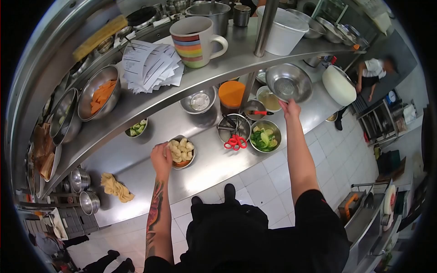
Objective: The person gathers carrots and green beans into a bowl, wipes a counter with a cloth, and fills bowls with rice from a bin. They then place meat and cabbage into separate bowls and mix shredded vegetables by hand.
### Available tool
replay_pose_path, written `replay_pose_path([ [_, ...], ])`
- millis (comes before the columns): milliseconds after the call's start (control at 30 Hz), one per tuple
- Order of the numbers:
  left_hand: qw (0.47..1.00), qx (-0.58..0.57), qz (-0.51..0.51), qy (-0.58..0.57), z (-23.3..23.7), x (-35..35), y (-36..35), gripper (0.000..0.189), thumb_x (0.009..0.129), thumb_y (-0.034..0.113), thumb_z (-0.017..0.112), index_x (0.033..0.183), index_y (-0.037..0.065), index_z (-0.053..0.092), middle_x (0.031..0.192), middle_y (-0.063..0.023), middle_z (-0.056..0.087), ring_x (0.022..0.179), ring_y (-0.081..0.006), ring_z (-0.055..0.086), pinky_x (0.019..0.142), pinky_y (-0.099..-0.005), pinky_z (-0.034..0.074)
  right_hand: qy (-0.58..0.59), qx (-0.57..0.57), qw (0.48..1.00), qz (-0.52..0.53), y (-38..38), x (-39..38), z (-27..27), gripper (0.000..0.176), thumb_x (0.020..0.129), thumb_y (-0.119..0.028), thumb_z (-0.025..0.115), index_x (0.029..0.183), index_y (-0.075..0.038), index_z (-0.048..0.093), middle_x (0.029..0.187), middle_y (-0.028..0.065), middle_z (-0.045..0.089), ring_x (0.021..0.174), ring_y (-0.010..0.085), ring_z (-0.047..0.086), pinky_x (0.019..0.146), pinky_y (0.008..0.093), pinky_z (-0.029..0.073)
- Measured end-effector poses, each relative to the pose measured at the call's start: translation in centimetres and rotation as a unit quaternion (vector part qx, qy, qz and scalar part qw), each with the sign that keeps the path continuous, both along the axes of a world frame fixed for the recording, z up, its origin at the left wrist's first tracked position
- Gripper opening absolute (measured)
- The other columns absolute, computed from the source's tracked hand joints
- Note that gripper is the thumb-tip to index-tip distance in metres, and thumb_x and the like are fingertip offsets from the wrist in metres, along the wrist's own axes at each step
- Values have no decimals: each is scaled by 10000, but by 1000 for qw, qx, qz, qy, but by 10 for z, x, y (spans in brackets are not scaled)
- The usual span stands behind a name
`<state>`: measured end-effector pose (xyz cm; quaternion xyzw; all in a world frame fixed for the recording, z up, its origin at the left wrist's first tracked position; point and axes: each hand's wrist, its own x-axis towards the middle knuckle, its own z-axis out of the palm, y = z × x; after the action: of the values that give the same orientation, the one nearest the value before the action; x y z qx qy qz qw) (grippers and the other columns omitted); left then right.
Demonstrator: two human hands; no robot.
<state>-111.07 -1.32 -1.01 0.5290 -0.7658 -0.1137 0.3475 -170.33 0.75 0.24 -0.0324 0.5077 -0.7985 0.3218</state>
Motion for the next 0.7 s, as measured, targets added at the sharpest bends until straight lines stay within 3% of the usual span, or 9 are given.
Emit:
replay_pose_path([
  [100,994,-61,-52,-80,23,-9,39,283,826,92,636,1104,40,636,1173,-166,590,1067,-373,544,934,-493,413,-30,24,998,41,-63,-25,4,359,963,-76,473,1231,152,402,1167,298,555,965,441,662,804,471,616],
  [267,999,-17,5,-46,9,21,114,399,815,78,652,1207,38,587,1297,-188,515,1198,-390,480,1034,-504,353,-67,-11,991,117,-112,-42,-8,331,968,-75,479,1247,91,418,1187,253,540,969,424,651,839,536,582],
  [333,998,11,46,-40,2,49,147,420,818,77,650,1229,36,578,1311,-202,507,1213,-396,478,1051,-489,352,-42,29,984,173,-104,-23,1,267,980,-114,490,1210,21,481,1223,207,529,1078,380,610,922,546,528],
  [400,994,42,98,3,-15,89,178,460,817,64,650,1268,28,562,1323,-214,500,1222,-409,474,1052,-476,366,-2,-51,976,210,-86,-9,-7,279,967,-160,515,1201,-8,502,1236,178,535,1124,361,589,948,519,516],
  [433,991,42,127,0,-21,111,192,460,817,64,650,1268,28,562,1323,-214,500,1222,-409,474,1052,-476,366,30,-61,973,221,-74,-6,-13,352,981,-202,477,1277,-11,470,1239,177,548,1152,344,588,890,461,543],
  [533,980,29,194,-18,-31,178,225,550,812,50,655,1346,59,525,1359,-239,469,1228,-422,469,1025,-479,395,83,-73,980,166,1,77,28,420,989,-256,506,1289,35,472,1358,224,506,1165,384,567,973,461,512],
  [600,968,36,246,-25,-31,228,234,555,815,66,657,1353,72,522,1370,-243,459,1229,-429,466,1025,-485,395,69,-63,987,129,45,137,40,418,999,-263,498,1300,25,460,1333,221,536,1069,339,600,948,415,513],
  [667,960,42,276,-25,-32,279,228,560,819,83,659,1361,86,519,1382,-248,448,1229,-436,463,1025,-490,395,64,-89,979,173,76,179,19,278,996,-266,520,1140,-30,561,1100,126,659,841,165,628,724,309,531],
  [700,957,23,281,-66,-34,303,218,563,823,104,661,1367,96,516,1394,-253,436,1230,-445,459,1028,-495,392,59,-74,974,206,91,224,31,256,996,-267,524,1112,-43,569,1050,113,664,765,149,618,670,298,526],
])
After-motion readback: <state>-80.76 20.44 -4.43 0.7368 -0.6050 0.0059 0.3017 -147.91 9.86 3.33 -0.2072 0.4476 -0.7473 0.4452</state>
